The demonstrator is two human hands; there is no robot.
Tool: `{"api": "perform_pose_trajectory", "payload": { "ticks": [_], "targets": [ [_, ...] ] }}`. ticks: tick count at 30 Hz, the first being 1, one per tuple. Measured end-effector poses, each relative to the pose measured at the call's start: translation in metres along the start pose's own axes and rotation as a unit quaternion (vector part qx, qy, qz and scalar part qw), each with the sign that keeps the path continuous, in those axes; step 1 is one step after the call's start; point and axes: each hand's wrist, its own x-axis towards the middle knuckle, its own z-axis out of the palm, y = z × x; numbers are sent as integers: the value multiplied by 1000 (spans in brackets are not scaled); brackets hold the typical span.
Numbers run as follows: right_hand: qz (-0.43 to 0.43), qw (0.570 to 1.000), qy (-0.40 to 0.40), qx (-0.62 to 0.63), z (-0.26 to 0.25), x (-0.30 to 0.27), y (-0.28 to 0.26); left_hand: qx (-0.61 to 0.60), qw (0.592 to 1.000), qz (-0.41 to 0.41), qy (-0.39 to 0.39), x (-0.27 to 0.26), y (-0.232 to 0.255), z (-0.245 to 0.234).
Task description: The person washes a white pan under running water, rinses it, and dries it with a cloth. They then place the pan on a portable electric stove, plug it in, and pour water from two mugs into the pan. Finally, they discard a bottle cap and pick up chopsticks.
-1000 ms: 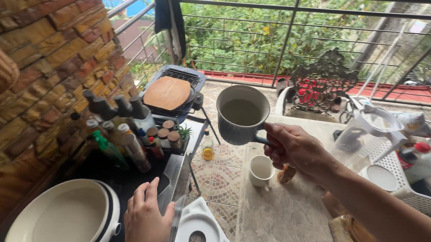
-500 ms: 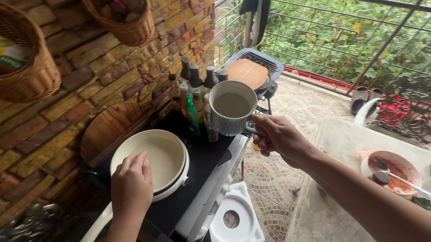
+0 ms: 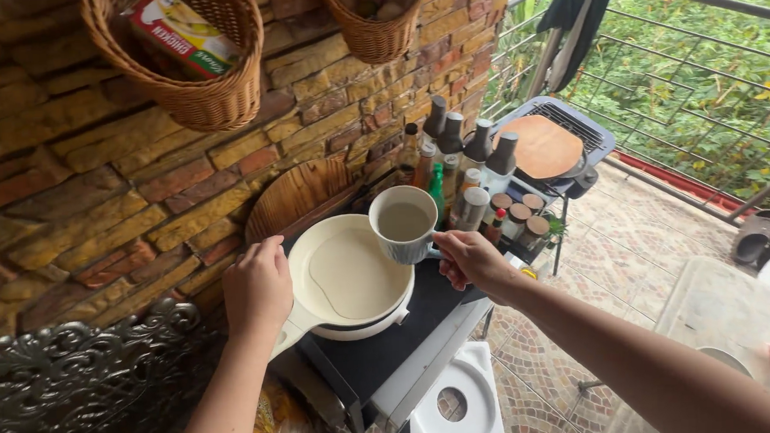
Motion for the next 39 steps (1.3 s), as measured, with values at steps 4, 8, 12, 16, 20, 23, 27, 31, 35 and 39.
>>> {"api": "perform_pose_trajectory", "payload": {
  "ticks": [4,8,12,16,20,23,27,31,35,39],
  "targets": [
    [11,999,-27,-18,28,30,21,8,1000,-5,2,-3,-17,7],
    [12,998,-47,-47,49,56,40,21,999,-39,-27,-12,-34,15],
    [13,995,-42,-87,62,77,50,32,998,-47,-38,-17,-51,23],
    [42,989,-30,-137,71,93,52,43,996,-58,-59,-19,-59,31],
    [37,980,-23,-196,73,107,52,26,996,-62,-60,-15,-63,37],
    [52,975,-20,-213,73,117,53,12,995,-71,-66,-8,-65,41],
    [32,965,-23,-259,73,129,51,24,995,-66,-73,7,-68,44],
    [23,956,-34,-292,74,138,48,26,996,-56,-68,19,-68,44],
    [31,947,-41,-317,77,138,49,33,995,-64,-70,17,-68,43],
    [31,940,-45,-335,78,140,46,25,993,-76,-83,15,-69,43]
  ]
}}
